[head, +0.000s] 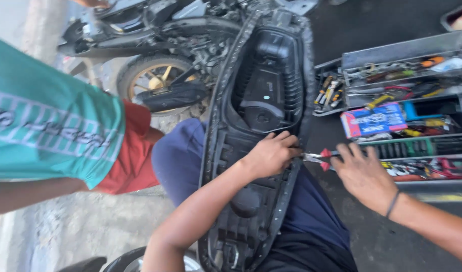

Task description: Using pliers and a screwdriver to remove staples from the underside of a motorcycle seat cover.

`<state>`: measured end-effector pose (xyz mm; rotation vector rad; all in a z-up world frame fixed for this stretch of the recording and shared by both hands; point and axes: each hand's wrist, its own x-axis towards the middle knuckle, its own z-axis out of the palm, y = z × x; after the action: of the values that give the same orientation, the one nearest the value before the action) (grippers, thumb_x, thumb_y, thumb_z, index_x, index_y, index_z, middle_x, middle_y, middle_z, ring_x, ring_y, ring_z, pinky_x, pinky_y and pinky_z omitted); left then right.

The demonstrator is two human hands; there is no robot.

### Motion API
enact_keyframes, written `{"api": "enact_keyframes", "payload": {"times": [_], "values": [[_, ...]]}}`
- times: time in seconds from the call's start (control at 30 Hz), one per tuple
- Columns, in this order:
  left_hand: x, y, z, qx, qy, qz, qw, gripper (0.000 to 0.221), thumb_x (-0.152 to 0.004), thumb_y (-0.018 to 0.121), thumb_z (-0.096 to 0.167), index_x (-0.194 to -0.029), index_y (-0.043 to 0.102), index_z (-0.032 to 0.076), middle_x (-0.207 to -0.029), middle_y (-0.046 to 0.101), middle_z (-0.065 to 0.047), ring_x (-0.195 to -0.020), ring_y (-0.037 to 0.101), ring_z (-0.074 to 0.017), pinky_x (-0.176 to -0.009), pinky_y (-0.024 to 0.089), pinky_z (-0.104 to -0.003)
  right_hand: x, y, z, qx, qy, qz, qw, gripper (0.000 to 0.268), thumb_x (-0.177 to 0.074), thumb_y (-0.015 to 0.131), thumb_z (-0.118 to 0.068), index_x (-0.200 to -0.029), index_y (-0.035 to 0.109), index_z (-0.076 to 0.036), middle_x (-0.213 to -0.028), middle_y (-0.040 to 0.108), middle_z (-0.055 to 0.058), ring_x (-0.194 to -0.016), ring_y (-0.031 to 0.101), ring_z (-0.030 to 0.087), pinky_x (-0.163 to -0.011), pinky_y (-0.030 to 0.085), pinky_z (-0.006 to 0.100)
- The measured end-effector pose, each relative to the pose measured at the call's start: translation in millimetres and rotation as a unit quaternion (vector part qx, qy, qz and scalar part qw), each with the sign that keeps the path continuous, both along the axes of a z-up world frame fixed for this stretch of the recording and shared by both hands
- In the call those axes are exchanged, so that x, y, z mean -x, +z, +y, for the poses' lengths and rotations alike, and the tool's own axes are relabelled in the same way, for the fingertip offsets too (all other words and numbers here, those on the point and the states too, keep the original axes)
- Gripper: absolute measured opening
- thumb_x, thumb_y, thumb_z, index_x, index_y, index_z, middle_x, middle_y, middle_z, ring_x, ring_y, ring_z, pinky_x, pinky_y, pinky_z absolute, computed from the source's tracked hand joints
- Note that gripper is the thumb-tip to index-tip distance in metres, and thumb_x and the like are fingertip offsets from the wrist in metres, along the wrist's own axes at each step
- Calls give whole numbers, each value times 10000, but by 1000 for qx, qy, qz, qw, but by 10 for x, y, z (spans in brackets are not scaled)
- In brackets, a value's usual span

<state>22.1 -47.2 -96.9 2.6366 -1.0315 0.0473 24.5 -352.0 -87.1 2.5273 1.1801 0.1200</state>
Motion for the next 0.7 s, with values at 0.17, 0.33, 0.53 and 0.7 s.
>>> {"api": "enact_keyframes", "payload": {"times": [0.17,0.33,0.53,0.7], "values": [[22,-67,-8,44,23,19,999,341,-874,771,171,-1210,827,147,-1221,700,-15,-1172,632,-290,-776,528,-479,-136,-297,-122,-134,-45,258,956,259,-927,716,-418,-1105,753,-233,-1045,589,76,-913,727,390,-783,604,538],[97,41,7,41,48,78,995,299,-882,871,231,-1160,812,139,-1201,654,-39,-1129,614,-283,-834,562,-474,197,-585,-9,-336,-183,422,822,313,-854,872,-374,-832,791,-72,-930,770,174,-949,776,495,-734,618,541],[56,130,-58,46,58,127,989,369,-863,877,269,-1213,828,164,-1236,677,-32,-1193,622,-298,-898,556,-496,524,-1269,95,-509,-120,249,815,178,-860,897,-197,-984,836,-86,-1156,755,215,-1032,752,507,-822,639,532],[61,90,-57,34,86,138,986,295,-942,829,337,-1197,829,188,-1218,671,-1,-1168,612,-270,-898,536,-480,576,-1415,283,-567,-91,112,811,187,-917,850,-232,-840,758,-89,-1079,743,121,-791,734,429,-656,611,481]]}}
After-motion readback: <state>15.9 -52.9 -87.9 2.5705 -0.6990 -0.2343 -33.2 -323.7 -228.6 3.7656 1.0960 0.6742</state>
